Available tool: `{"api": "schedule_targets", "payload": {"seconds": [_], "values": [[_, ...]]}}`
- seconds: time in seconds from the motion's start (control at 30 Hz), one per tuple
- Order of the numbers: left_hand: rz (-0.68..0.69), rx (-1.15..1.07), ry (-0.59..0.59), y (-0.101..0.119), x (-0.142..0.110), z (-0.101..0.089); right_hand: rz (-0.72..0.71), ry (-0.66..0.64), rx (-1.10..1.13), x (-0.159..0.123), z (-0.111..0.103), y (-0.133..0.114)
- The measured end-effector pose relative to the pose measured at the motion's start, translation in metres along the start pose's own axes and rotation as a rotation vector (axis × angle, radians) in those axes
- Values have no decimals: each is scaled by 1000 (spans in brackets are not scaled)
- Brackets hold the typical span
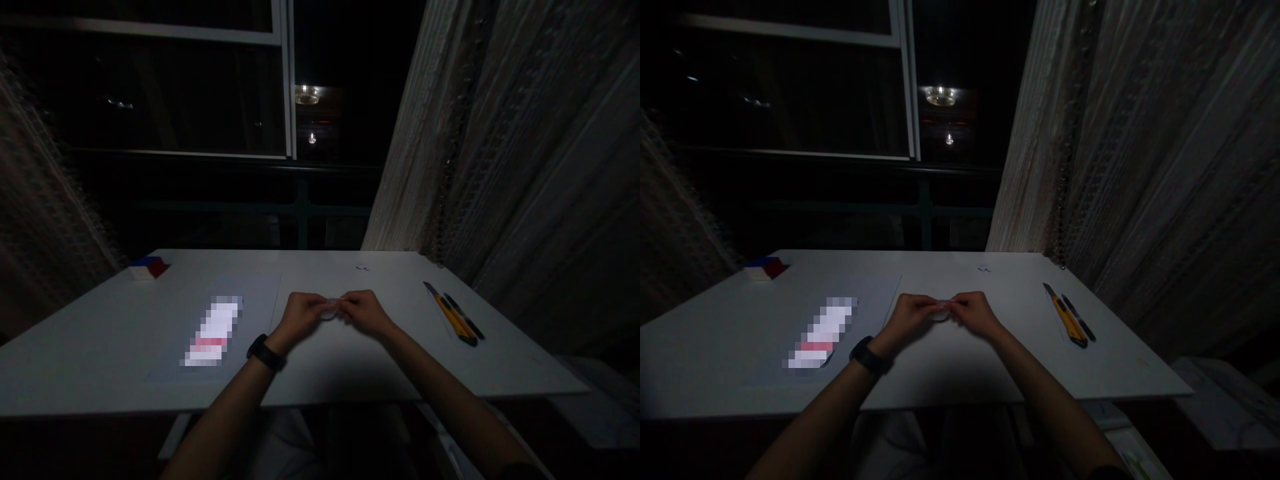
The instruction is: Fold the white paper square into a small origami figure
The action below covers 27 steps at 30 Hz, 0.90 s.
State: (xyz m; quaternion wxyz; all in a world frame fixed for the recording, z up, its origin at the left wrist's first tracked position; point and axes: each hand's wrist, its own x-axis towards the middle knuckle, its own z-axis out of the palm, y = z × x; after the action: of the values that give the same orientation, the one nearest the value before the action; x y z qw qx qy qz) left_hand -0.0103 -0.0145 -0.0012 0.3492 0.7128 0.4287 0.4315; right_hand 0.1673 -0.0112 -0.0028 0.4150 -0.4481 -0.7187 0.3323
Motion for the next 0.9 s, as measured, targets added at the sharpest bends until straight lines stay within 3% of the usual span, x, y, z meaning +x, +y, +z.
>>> {"api": "schedule_targets", "payload": {"seconds": [0.1,0.4,0.6,0.77,0.9], "values": [[-61,-96,-19,0,2,-1,49,-55,111,1,-1,-1],[-246,-251,-6,3,3,2,216,-19,425,4,0,1],[-282,-301,-96,6,1,0,234,-6,440,7,1,7],[-298,-266,-67,8,1,0,234,-1,443,8,0,7],[-321,-393,-88,4,2,3,262,74,462,8,-1,4]]}}
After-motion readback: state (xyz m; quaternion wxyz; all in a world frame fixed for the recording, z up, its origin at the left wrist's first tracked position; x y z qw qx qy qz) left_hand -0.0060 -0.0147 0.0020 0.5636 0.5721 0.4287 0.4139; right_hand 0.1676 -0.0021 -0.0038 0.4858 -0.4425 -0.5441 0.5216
